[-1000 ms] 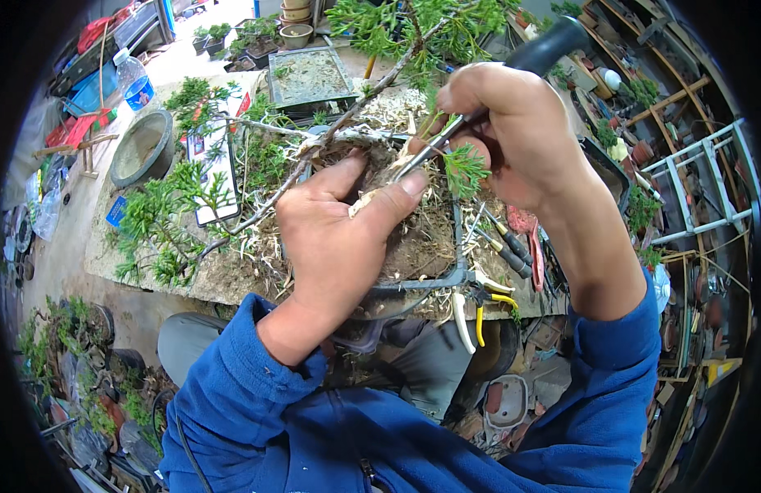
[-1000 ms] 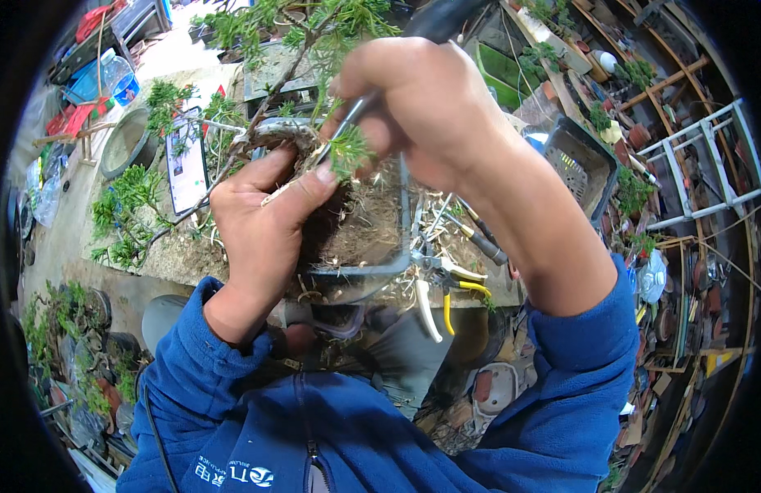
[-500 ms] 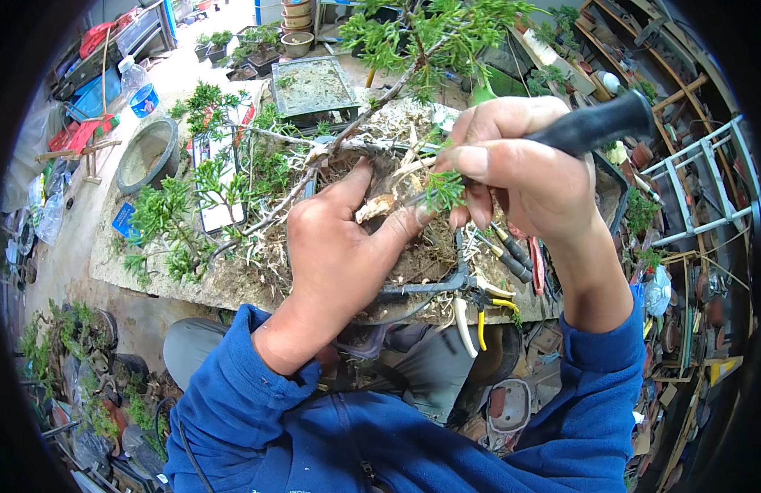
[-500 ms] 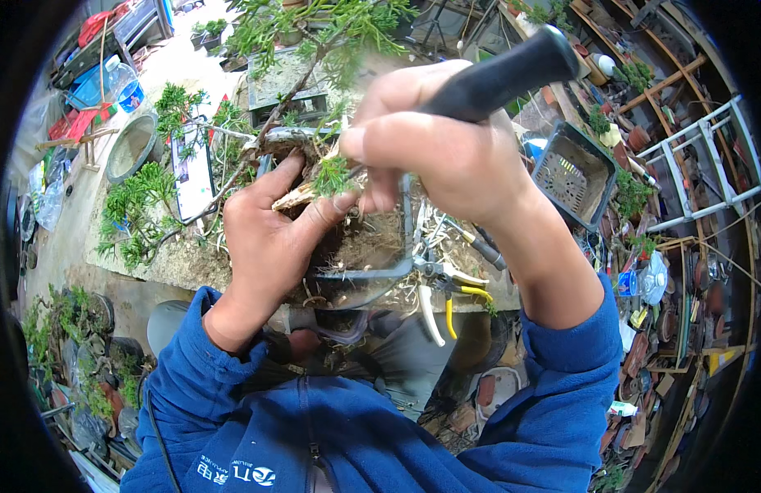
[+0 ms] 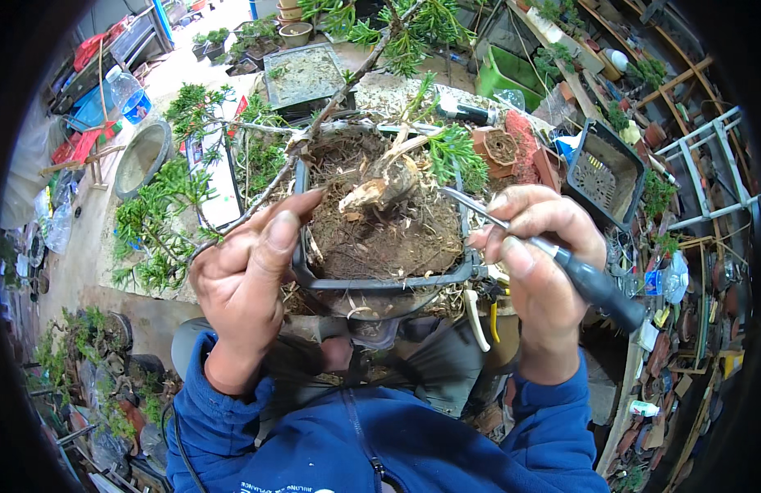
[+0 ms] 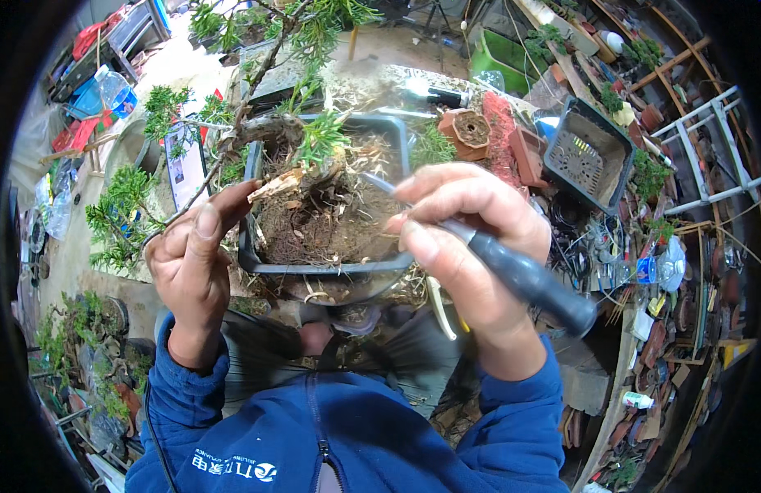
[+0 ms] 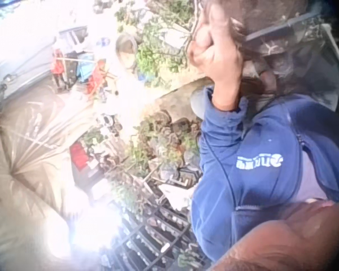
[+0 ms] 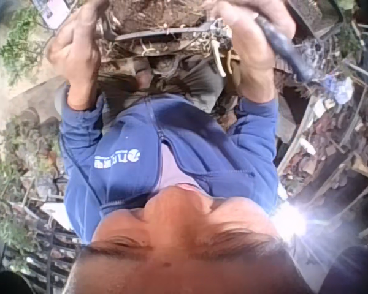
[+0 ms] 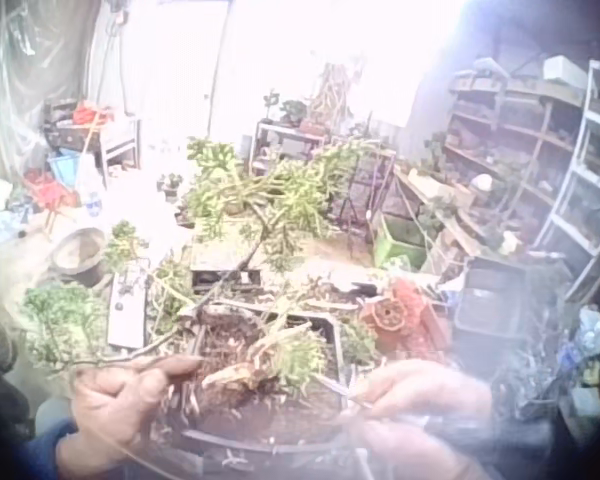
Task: The person uses a carving knife and pruning shears to trim and shape a small potted bonsai tree. They carefully remove small branches and foliage near the trunk and base, rotating the pot as needed to access different sides. The work continues throughout the clip with repeated cutting and clearing of debris.
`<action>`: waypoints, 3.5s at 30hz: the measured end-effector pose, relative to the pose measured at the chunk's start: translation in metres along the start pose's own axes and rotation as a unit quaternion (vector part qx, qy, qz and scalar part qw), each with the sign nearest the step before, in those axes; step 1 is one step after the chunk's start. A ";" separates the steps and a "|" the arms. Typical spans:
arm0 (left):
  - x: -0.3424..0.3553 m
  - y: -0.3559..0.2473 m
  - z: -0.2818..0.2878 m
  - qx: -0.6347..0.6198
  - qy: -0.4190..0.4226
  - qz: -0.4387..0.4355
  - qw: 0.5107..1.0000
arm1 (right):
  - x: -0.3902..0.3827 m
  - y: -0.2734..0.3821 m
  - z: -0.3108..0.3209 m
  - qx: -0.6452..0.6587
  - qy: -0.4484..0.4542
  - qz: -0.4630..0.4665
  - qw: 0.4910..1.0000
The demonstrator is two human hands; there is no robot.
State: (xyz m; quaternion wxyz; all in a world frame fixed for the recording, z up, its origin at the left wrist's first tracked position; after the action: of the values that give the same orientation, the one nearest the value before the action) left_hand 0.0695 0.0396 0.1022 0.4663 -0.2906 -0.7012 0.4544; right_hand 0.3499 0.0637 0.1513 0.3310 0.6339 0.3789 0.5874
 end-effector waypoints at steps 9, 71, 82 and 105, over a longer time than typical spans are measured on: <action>-0.043 0.008 0.083 0.255 0.119 -0.259 0.924 | -0.056 -0.003 0.013 0.256 0.121 -0.014 0.959; -0.005 0.172 0.188 0.335 -0.190 -0.090 0.918 | -0.135 -0.012 0.035 0.286 0.066 -0.264 0.919; -0.025 0.012 0.036 0.189 0.063 -0.206 0.958 | -0.059 0.020 -0.020 0.028 -0.050 -0.116 0.992; 0.037 -0.009 -0.055 0.024 0.167 0.193 0.967 | -0.038 -0.015 -0.027 0.137 -0.044 -0.149 0.978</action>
State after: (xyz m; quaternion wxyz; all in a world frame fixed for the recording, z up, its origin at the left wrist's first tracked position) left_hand 0.1057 0.0862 0.1332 0.4874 -0.4807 -0.5330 0.4973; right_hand 0.3210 0.0378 0.1221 0.3412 0.6350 0.5311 0.4454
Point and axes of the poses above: each hand's wrist, its own x-axis towards the middle knuckle, its own z-axis out of the back of the hand, y = z × x, the point moved 1 cm from there along x, towards the middle knuckle, and after that the axes turned 12 degrees about -y, right-handed, at the moved point
